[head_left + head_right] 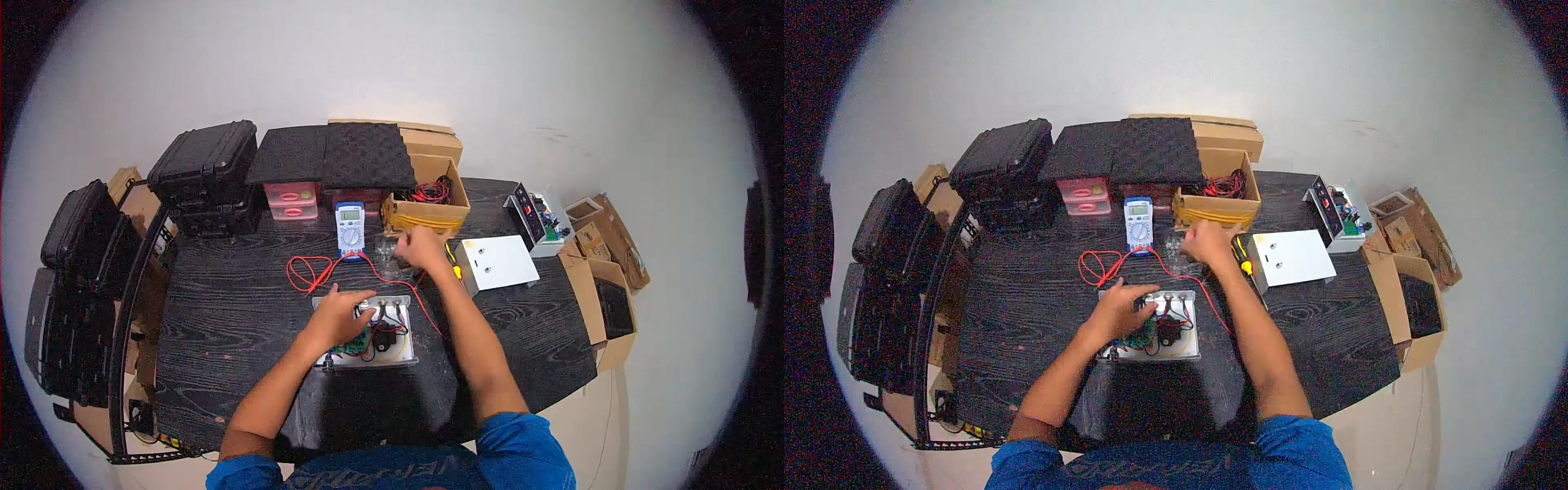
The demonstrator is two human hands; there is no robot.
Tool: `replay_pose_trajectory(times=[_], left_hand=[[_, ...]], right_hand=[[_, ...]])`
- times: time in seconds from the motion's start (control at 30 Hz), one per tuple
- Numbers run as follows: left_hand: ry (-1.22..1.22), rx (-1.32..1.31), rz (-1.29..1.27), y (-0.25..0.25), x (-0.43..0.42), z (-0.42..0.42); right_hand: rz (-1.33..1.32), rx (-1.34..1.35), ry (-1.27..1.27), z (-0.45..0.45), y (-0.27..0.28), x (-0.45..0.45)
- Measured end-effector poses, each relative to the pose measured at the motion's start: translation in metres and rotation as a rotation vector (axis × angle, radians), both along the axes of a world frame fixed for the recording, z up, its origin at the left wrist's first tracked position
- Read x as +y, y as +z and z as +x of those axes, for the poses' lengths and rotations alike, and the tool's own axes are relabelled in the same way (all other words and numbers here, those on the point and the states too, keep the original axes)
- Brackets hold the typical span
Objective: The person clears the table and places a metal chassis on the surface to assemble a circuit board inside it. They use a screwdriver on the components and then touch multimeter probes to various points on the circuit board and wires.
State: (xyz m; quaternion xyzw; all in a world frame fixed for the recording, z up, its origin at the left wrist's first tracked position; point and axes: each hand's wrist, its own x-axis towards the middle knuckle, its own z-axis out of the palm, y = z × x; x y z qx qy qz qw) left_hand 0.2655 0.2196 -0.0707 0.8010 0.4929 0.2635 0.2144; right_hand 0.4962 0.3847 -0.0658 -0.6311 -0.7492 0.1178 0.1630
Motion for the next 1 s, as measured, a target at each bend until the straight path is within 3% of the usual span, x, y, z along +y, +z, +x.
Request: replay_pose_trajectory(times=[0.07,0.17,0.33,0.57,0.63,0.7,0.77,0.87,1.0], left_hand=[[0.017,-0.061,0.023,-0.004,0.000,0.001],[0.074,-0.149,-0.003,0.003,0.000,0.007],[0.106,-0.601,-0.044,-0.002,0.009,0.010],[0.089,-0.781,-0.164,-0.003,0.012,0.004],[0.105,-0.833,-0.173,-0.007,0.012,0.007],[0.120,-0.799,-0.195,0.000,0.009,0.006],[0.126,-0.749,-0.190,0.002,0.008,0.007],[0.127,-0.656,-0.132,-0.003,0.010,0.006],[0.135,-0.576,-0.075,-0.009,0.012,0.006]], right_hand=[[0.090,0.167,0.022,-0.001,0.027,-0.026],[0.080,0.778,0.325,-0.009,0.031,-0.058],[-0.116,0.757,0.581,-0.022,0.040,-0.091],[-0.077,0.832,0.629,-0.025,0.031,-0.086],[0.067,0.679,0.445,-0.016,0.048,-0.078],[0.382,0.397,0.308,0.008,0.021,-0.035],[0.396,0.090,0.133,0.028,-0.012,-0.002],[-0.017,0.014,0.137,0.038,-0.042,0.030],[-0.046,0.017,0.156,0.026,-0.031,0.024]])
